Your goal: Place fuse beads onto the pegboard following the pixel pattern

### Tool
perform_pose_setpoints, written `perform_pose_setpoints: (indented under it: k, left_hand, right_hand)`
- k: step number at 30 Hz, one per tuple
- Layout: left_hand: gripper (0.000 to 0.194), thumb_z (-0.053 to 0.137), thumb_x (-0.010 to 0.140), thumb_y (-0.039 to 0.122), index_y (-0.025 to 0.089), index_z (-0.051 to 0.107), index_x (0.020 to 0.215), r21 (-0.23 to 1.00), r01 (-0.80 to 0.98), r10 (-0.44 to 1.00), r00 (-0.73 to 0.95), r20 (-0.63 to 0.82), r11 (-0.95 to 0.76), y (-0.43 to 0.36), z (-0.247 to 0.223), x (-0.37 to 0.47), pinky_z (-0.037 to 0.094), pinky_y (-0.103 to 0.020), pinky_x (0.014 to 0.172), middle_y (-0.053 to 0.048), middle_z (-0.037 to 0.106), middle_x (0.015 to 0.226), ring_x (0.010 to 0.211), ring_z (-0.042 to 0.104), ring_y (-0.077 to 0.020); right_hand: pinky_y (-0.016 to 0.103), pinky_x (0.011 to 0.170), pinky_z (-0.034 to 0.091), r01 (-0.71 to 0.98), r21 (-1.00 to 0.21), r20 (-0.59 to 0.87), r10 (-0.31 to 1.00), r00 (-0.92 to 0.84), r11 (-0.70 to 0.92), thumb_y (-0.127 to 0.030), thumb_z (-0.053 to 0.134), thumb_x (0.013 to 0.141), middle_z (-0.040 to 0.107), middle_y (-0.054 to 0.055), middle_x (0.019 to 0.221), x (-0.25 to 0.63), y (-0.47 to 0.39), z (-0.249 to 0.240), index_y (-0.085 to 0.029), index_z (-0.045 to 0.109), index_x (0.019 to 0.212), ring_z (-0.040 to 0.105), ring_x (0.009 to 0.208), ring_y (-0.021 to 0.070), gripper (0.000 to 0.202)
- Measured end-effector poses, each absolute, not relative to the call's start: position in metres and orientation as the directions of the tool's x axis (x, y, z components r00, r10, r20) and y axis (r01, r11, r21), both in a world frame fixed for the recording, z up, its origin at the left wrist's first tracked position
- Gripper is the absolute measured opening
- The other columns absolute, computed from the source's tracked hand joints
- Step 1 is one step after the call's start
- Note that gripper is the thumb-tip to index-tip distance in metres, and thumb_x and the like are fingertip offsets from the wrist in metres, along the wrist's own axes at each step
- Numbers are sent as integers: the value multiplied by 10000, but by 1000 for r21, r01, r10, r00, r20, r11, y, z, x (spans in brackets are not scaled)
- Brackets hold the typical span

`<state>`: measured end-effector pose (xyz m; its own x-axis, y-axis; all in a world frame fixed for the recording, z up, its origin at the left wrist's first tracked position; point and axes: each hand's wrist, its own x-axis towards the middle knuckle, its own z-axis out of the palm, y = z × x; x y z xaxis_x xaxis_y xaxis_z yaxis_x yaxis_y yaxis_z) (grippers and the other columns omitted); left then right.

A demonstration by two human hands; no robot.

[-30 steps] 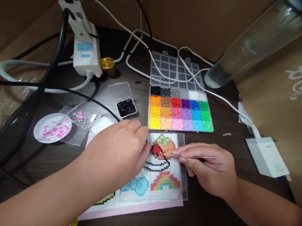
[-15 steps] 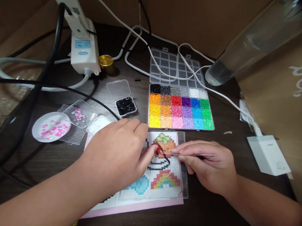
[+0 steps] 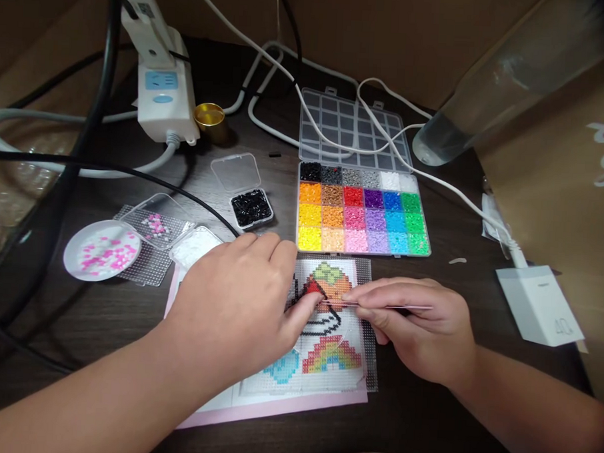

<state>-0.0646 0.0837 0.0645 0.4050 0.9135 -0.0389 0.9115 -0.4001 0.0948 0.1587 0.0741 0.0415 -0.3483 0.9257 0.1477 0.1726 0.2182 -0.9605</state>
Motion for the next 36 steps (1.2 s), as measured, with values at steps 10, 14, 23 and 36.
perform_pose_setpoints:
  k: [10, 14, 23, 36]
  left_hand:
    - [326, 513, 880, 476, 168, 617, 914, 91, 910, 911, 410, -41, -405, 82, 65, -65, 482, -416, 602, -76, 618, 777, 745, 633, -295]
    - [324, 496, 894, 469, 170, 619, 926, 114, 909, 910, 410, -61, -401, 84, 66, -66, 507, -438, 642, -82, 629, 801, 800, 648, -316]
    - [349, 529, 844, 509, 187, 617, 944, 116, 913, 910, 402, -97, -391, 83, 68, -67, 522, -454, 658, -88, 648, 850, 848, 657, -328]
    - [346, 533, 859, 518, 178, 594, 884, 67, 907, 907, 419, -41, -416, 82, 66, -64, 455, -398, 563, -76, 605, 777, 743, 624, -290]
  right_hand:
    - [216, 407, 561, 193, -961, 127, 935, -332, 199, -70, 712, 825, 815, 38, 872, 161, 74, 42, -275, 804, 847, 761, 664, 177, 226]
    - [224, 434, 580, 191, -963, 125, 940, -317, 192, -73, 717, 823, 814, 39, 869, 162, 74, 42, -274, 801, 841, 771, 713, 189, 219]
    - [229, 408, 578, 200, -959, 141, 949, -280, 202, -97, 740, 805, 813, 47, 859, 161, 73, 41, -275, 806, 835, 775, 717, 204, 193]
    - [234, 467, 598, 179, -959, 165, 945, -283, 221, -52, 739, 798, 814, 33, 891, 163, 72, 39, -296, 810, 881, 766, 704, 184, 267]
